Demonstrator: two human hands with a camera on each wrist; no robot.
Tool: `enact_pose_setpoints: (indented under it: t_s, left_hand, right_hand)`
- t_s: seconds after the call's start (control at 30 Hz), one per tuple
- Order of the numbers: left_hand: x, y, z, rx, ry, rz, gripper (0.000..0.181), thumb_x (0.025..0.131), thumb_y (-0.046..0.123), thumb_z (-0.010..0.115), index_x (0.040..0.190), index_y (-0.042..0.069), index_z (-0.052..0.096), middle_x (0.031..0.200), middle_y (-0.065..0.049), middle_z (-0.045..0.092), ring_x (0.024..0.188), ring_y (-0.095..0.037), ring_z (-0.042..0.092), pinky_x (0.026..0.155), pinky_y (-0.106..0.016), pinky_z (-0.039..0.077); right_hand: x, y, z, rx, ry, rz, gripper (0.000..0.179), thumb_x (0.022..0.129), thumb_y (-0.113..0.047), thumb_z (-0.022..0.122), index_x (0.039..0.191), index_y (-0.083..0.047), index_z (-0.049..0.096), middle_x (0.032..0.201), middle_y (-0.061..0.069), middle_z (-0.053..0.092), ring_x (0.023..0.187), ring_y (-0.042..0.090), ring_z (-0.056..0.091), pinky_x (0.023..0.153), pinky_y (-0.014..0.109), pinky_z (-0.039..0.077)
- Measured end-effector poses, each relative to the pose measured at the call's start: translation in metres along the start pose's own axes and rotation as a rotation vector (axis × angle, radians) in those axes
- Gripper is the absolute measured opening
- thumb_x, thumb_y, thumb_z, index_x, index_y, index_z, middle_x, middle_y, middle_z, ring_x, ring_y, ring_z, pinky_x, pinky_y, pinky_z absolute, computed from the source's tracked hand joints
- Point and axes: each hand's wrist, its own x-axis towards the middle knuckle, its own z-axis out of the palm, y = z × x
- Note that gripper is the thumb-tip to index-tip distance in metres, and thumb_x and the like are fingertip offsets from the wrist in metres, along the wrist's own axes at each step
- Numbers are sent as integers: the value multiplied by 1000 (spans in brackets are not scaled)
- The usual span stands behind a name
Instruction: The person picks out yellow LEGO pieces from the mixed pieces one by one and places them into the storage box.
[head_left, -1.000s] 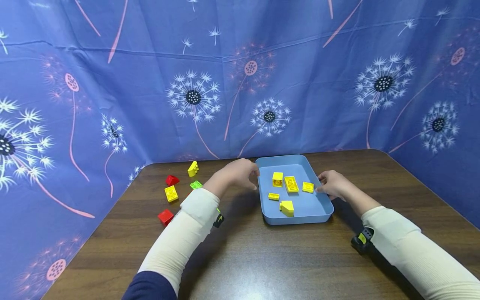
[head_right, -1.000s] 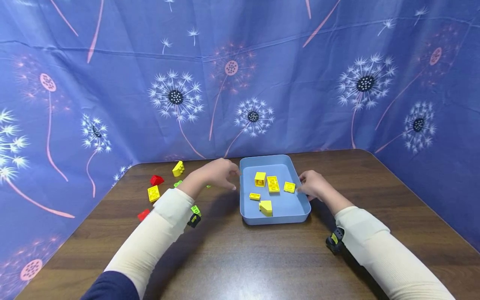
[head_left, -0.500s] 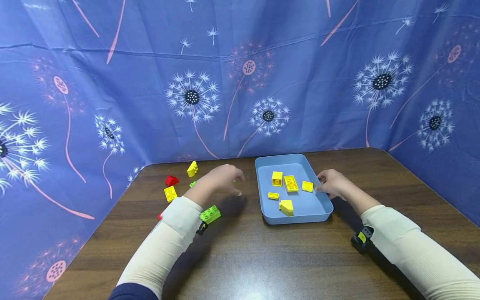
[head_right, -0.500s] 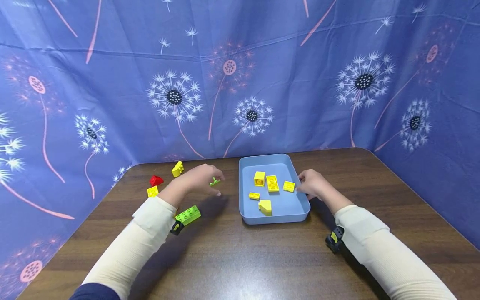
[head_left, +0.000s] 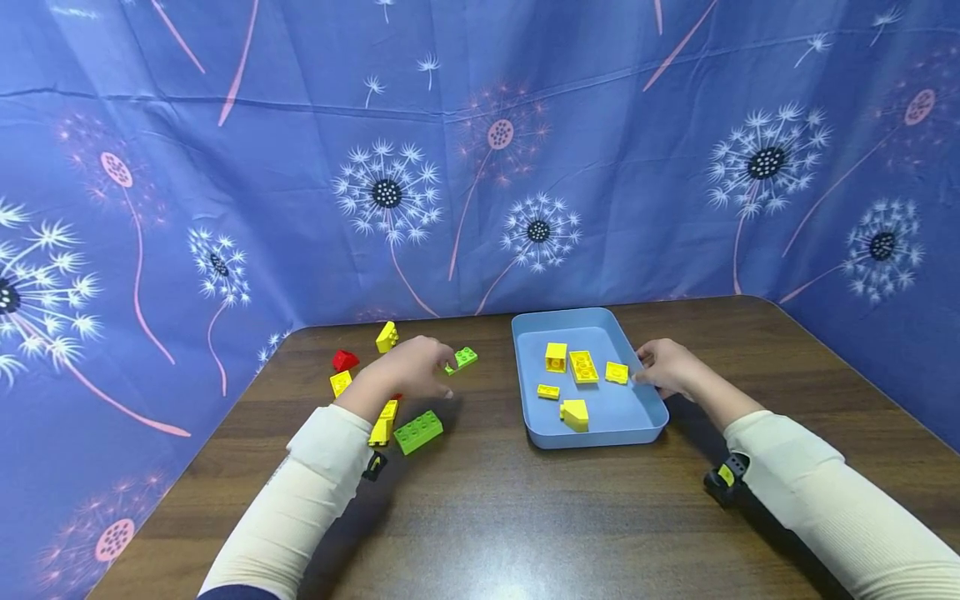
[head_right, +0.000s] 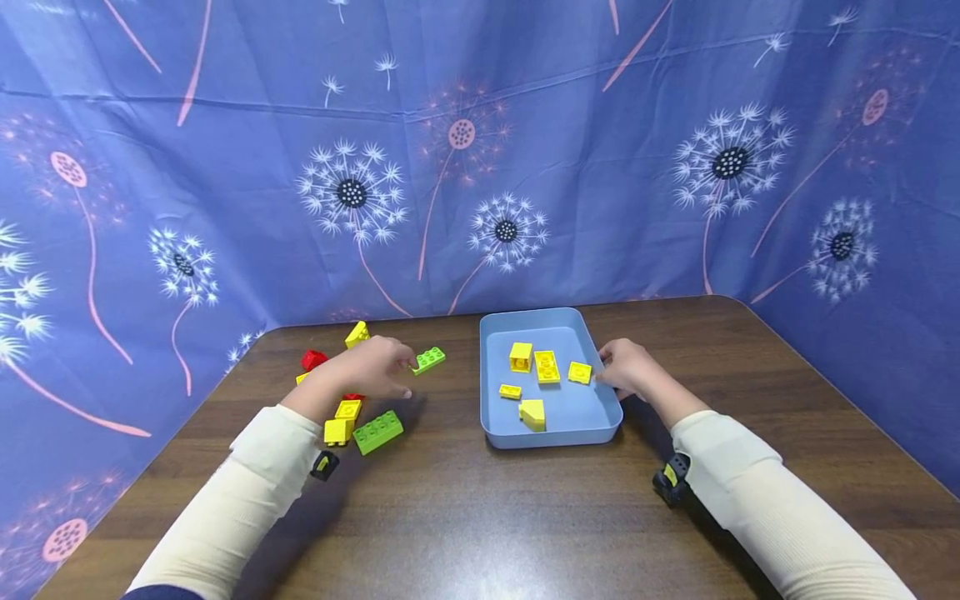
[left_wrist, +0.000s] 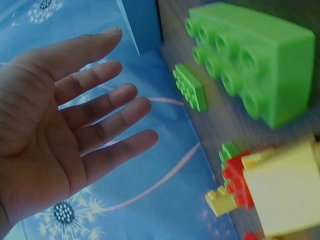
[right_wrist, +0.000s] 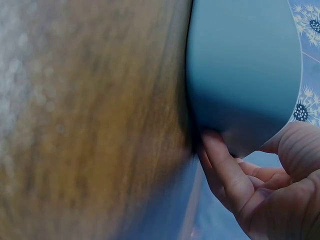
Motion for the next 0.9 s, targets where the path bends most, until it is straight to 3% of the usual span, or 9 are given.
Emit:
enact_pose_setpoints:
  t_s: [0.23, 0.53, 0.7, 0.9]
  left_hand:
    - [-13, -11, -1, -24, -52, -52, 40, 79, 19, 82, 113, 3, 70, 108, -9, 69, 96, -25, 62, 85, -40, 51]
    - [-32, -17, 0, 24, -199, -115, 34, 72, 18, 87, 99, 4, 72, 91, -2, 64, 79, -14, 55, 73, -31, 50]
    - [-42, -20, 2, 31, -209, -164, 28, 70, 15, 88, 90, 6, 71, 85, 0, 62, 73, -13, 55, 65, -29, 50]
    - [-52, -26, 6, 44, -223, -167, 23, 68, 13, 88, 79, 9, 69, 76, 4, 60, 68, -11, 51, 61, -26, 46]
  right_hand:
    - [-1, 1, -1, 10, -2, 6, 51, 89, -1, 66, 129, 20, 43, 118, 35, 51, 102, 43, 60, 66, 43, 58]
    - [1, 1, -1, 13, -4, 4, 49, 89, -1, 65, 128, 19, 44, 114, 33, 53, 101, 42, 60, 67, 44, 58]
    - [2, 2, -1, 13, -3, -2, 49, 89, -1, 66, 128, 19, 44, 113, 33, 53, 100, 42, 61, 66, 44, 58]
    - [2, 2, 0, 11, -3, -9, 50, 89, -2, 66, 128, 20, 44, 115, 34, 53, 100, 43, 61, 66, 44, 58]
